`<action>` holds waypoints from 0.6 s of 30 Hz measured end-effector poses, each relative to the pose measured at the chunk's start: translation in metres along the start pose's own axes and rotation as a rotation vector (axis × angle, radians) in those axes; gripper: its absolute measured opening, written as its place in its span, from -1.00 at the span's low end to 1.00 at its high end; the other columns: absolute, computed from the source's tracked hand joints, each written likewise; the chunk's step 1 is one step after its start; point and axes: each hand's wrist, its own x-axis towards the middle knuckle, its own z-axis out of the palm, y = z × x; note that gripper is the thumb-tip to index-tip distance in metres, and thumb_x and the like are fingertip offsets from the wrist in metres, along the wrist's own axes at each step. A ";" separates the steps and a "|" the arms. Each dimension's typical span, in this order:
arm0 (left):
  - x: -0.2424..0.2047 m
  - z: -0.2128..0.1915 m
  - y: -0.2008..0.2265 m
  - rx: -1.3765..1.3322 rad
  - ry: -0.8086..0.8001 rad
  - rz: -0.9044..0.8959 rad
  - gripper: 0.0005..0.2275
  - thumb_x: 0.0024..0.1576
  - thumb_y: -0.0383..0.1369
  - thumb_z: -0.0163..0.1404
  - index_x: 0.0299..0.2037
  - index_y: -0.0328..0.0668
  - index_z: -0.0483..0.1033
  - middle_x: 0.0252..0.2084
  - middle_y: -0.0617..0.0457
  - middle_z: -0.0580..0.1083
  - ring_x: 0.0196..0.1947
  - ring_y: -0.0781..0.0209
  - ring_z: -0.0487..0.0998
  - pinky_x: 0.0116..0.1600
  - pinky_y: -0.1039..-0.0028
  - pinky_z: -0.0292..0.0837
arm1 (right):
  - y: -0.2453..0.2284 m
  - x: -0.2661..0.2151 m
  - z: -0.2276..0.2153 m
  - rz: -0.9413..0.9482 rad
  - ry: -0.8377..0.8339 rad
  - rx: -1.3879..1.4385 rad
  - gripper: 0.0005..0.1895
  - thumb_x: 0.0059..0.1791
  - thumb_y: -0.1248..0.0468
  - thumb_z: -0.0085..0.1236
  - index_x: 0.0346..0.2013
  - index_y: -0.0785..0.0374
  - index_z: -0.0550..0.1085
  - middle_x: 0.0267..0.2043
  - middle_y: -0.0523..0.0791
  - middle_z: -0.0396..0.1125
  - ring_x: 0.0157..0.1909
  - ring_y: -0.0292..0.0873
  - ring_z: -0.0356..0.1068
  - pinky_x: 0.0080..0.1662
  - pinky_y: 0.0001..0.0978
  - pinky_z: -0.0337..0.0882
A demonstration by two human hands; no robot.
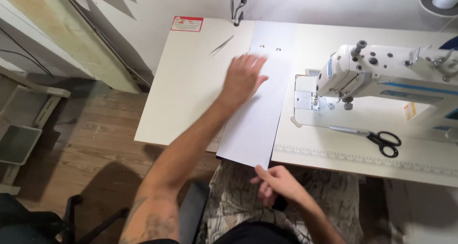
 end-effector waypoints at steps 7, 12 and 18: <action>-0.129 -0.145 -0.015 -0.290 -0.813 -0.570 -0.36 0.32 0.25 -0.36 -0.73 0.07 0.12 -0.76 0.35 0.10 -0.72 0.47 0.06 -0.51 0.61 0.05 | 0.043 0.010 -0.040 -0.206 0.175 0.253 -0.40 0.00 0.06 0.03 -0.04 0.63 0.60 -0.12 0.30 0.59 -0.12 0.18 0.63 -0.21 -0.17 0.65; -0.185 -0.154 -0.009 -0.602 -1.056 -0.912 -0.43 0.17 0.22 -0.26 -0.43 0.10 0.76 -0.58 0.24 0.57 -0.48 0.38 0.53 -0.26 0.54 0.31 | 0.025 -0.002 -0.014 -0.284 0.271 0.363 -0.46 0.00 0.13 0.06 -0.06 0.66 0.56 -0.19 0.34 0.56 -0.14 0.22 0.63 -0.13 -0.15 0.66; -0.192 -0.137 0.020 -1.318 -0.680 -1.240 -0.57 0.22 -0.05 0.09 -0.49 -0.30 0.70 -0.52 -0.16 0.65 -0.49 0.20 0.62 -0.40 0.55 0.36 | 0.026 -0.002 -0.007 -0.399 0.274 0.390 -0.57 0.01 0.17 0.26 -0.27 0.63 0.57 -0.29 0.36 0.55 -0.29 0.27 0.62 -0.26 -0.03 0.65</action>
